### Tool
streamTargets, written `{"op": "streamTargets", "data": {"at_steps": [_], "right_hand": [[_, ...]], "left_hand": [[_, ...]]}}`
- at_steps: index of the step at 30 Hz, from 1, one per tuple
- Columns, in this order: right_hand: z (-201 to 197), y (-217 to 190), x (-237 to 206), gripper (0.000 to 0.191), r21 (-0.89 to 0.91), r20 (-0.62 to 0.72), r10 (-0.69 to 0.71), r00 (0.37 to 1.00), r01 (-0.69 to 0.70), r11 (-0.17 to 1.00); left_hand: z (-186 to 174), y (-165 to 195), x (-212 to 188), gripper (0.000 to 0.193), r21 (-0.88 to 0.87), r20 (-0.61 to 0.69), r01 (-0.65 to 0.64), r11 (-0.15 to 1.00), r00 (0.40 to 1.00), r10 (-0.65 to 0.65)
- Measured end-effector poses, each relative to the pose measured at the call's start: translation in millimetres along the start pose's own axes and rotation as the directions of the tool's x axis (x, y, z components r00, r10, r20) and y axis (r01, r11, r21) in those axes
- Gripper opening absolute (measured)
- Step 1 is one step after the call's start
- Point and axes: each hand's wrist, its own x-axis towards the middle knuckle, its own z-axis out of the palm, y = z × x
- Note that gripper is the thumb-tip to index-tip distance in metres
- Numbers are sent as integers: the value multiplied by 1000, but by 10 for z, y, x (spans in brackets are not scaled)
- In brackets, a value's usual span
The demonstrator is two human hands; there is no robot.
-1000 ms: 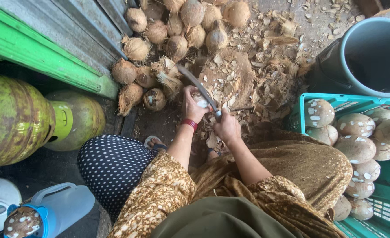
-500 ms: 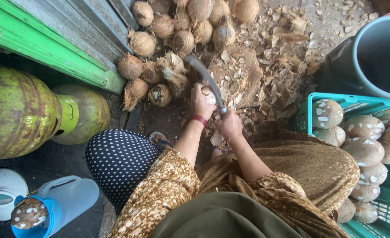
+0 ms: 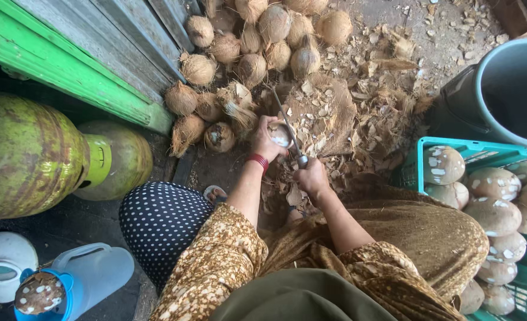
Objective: The person sits on the ground and uses a curved knife to remove the husk from a coconut. They rotate the coconut and repeatedly strike the husk with the knife, then place the husked coconut into a nearby crate.
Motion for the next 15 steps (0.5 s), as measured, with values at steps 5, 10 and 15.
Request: {"op": "streamTargets", "data": {"at_steps": [5,10,15], "right_hand": [[-25,41,-21,37,-8,-14,-54,998,54,999],[-105,-62,-120,34,-101,-39,-143,989,138,985],[31,110,-10,29,-140,-160,-271,949,249,958]], "left_hand": [[73,18,-46,97,28,-67,-10,1000,998,12],[28,76,-31,93,41,46,83,996,995,-85],[13,100,-17,92,76,62,94,993,993,-99]]}}
